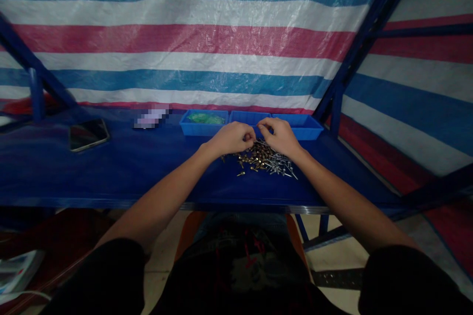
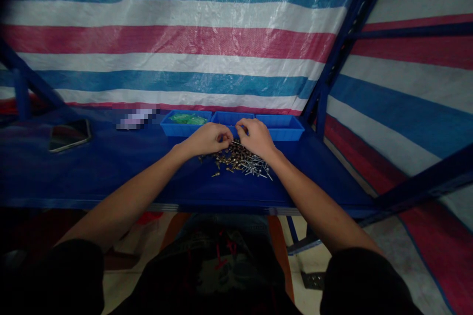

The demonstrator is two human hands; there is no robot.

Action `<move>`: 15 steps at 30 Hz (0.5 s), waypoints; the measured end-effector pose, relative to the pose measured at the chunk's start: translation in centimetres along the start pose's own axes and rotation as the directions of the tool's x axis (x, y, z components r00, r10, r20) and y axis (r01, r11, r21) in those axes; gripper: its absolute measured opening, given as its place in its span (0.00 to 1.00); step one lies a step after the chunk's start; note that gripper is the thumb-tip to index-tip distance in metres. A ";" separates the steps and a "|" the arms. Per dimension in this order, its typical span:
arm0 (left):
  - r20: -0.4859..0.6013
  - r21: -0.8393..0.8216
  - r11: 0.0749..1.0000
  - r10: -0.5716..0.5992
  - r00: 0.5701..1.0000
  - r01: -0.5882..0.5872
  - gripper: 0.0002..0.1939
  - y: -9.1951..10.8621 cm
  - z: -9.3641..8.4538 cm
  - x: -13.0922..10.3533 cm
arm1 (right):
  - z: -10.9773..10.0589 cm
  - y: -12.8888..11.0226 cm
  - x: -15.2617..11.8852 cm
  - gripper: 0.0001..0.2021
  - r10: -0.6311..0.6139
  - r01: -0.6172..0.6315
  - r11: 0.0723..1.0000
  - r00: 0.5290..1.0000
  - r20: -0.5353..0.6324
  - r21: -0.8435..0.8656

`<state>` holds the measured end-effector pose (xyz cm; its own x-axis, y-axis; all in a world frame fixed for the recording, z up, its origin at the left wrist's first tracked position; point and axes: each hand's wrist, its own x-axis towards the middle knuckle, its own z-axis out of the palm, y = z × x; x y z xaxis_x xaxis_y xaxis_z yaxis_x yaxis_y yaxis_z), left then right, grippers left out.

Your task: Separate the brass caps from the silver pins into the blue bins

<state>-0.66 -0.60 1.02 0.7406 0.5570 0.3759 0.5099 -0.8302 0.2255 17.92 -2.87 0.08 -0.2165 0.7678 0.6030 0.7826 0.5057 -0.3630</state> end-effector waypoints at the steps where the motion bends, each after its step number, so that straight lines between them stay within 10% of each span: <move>1: -0.021 -0.003 1.000 -0.021 1.000 0.021 0.11 -0.5 -0.2 0.0 | -0.2 0.2 0.0 0.10 0.005 -0.005 1.000 1.000 0.010 0.006; 15: -0.149 -0.213 0.966 -0.181 0.972 0.147 0.10 -2.7 -0.5 0.0 | -0.9 0.6 0.1 0.06 -0.060 0.061 0.998 0.992 0.107 0.001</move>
<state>-2.25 1.62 0.83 0.5625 0.6879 0.4586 0.5082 -0.7252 0.4645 18.86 -2.84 0.56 -0.3249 0.7736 0.5440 0.7676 0.5517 -0.3261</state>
